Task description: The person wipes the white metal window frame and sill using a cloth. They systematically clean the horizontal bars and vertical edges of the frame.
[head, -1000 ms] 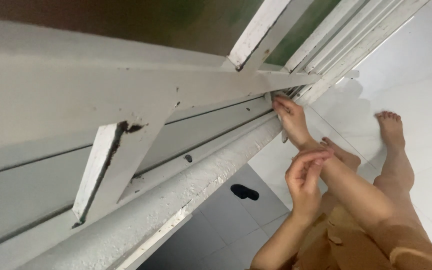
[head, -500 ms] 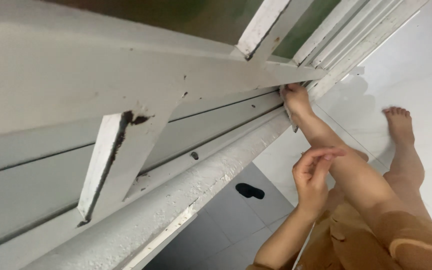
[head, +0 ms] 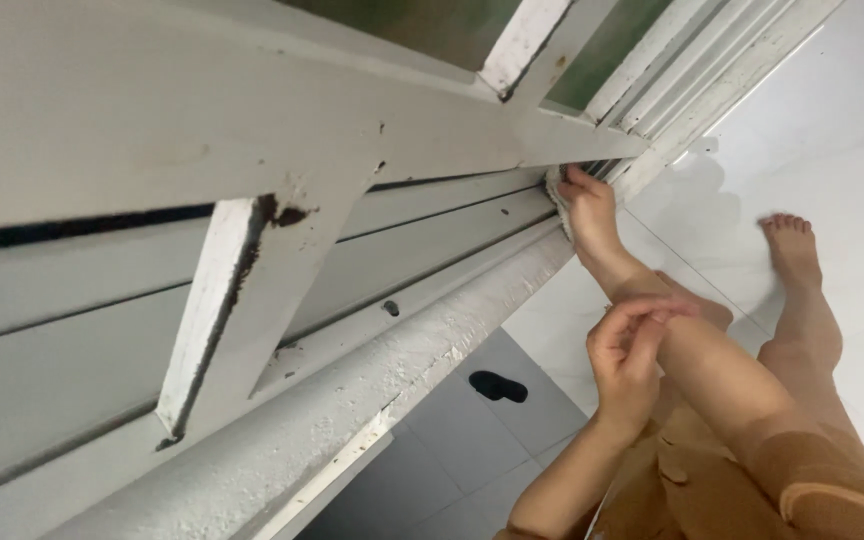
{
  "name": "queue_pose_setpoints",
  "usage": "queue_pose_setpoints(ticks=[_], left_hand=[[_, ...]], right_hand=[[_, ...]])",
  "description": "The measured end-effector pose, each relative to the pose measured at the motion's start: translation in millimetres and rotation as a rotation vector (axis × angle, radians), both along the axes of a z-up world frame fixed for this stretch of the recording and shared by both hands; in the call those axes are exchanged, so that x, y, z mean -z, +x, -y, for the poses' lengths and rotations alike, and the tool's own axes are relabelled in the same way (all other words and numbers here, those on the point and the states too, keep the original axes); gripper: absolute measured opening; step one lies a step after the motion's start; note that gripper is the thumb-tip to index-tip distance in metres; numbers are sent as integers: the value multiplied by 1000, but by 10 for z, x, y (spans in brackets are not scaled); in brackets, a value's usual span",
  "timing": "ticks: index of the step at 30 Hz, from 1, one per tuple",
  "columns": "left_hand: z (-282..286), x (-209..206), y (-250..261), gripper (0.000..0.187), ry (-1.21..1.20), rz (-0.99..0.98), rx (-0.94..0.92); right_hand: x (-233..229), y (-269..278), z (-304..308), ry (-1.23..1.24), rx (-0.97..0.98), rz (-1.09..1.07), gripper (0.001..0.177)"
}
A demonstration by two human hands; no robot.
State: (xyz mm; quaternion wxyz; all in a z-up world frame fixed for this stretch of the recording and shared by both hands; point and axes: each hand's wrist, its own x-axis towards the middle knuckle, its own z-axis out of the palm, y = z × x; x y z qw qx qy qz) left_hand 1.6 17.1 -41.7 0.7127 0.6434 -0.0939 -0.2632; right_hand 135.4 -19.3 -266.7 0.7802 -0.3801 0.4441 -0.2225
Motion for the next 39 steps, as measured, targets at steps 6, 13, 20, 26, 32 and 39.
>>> queue_pose_setpoints(ticks=[6,13,20,26,32,39], left_hand=[[-58,4,-56,14,39,-14,-15],[-32,137,40,11,144,76,-42],[334,177,413,53,471,-85,-35],[634,1085,836,65,360,-248,-296],[706,2623,1247,44,160,-515,-716],[784,3500,1567,47,-56,-817,-841]], right_hand=[[-313,-7,79,12,50,0,48],[525,96,120,-85,51,-121,40],[891,156,273,-248,-113,-423,40],[1264,-267,286,-823,-356,2,38],[504,-497,630,-312,-335,-9,28],[-582,-885,1068,-75,-376,-61,31]])
